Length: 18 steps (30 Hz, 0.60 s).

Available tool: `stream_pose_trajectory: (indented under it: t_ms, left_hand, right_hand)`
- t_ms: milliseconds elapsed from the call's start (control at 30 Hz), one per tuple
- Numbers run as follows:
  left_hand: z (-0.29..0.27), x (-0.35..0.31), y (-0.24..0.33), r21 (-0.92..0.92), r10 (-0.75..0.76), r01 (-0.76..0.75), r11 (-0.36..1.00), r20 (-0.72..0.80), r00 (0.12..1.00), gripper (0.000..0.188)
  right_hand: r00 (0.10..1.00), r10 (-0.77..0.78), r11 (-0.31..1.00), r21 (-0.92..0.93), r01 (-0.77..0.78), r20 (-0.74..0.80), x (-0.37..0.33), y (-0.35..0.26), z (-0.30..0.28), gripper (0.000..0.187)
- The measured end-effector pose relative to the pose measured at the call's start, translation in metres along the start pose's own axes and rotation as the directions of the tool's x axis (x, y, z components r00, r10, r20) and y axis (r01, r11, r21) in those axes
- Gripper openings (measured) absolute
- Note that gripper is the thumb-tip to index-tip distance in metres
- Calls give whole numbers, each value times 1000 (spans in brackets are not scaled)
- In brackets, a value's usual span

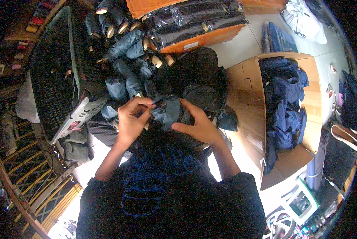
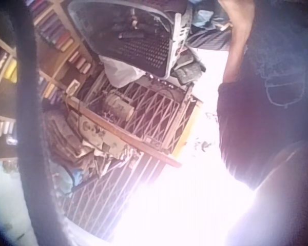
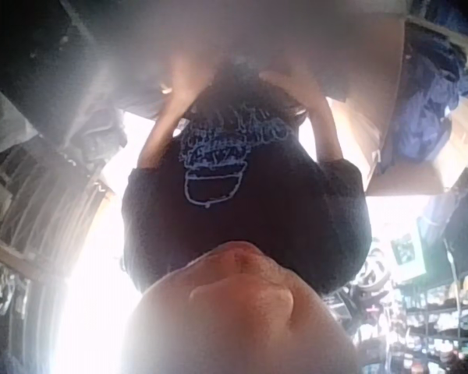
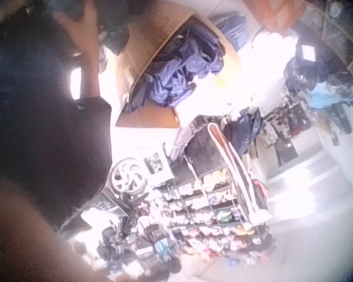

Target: The person sits on the floor and wraps dark-colored clothing items in plastic bags. They fold the items, place them in bags, and tie the bags shut, repeating the process for multiple items.

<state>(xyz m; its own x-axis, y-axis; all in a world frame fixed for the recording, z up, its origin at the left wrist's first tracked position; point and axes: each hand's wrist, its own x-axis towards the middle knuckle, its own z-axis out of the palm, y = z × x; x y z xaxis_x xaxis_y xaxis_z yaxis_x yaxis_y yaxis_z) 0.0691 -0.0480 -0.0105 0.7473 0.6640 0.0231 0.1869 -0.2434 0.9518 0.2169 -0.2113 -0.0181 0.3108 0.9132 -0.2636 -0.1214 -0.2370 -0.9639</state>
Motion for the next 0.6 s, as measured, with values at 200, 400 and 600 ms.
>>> stream_pose_trajectory:
  t_ms: [200, 400, 600]
  left_hand:
    - [-5, -8, 1, -63, -80, 78, 995, -30, 996, 8]
    - [0, -21, 4, -132, -100, 97, 986, -17, 995, 13]
    - [7, -27, 0, -215, -198, 171, 962, -112, 974, 11]
  right_hand:
    - [996, -34, 978, -208, 17, -80, 2, -10, 4, 67]
    - [994, -2, 972, -236, -23, -105, 6, -22, 14, 75]
    - [995, 96, 991, -94, -100, -41, 1, -12, 14, 83]
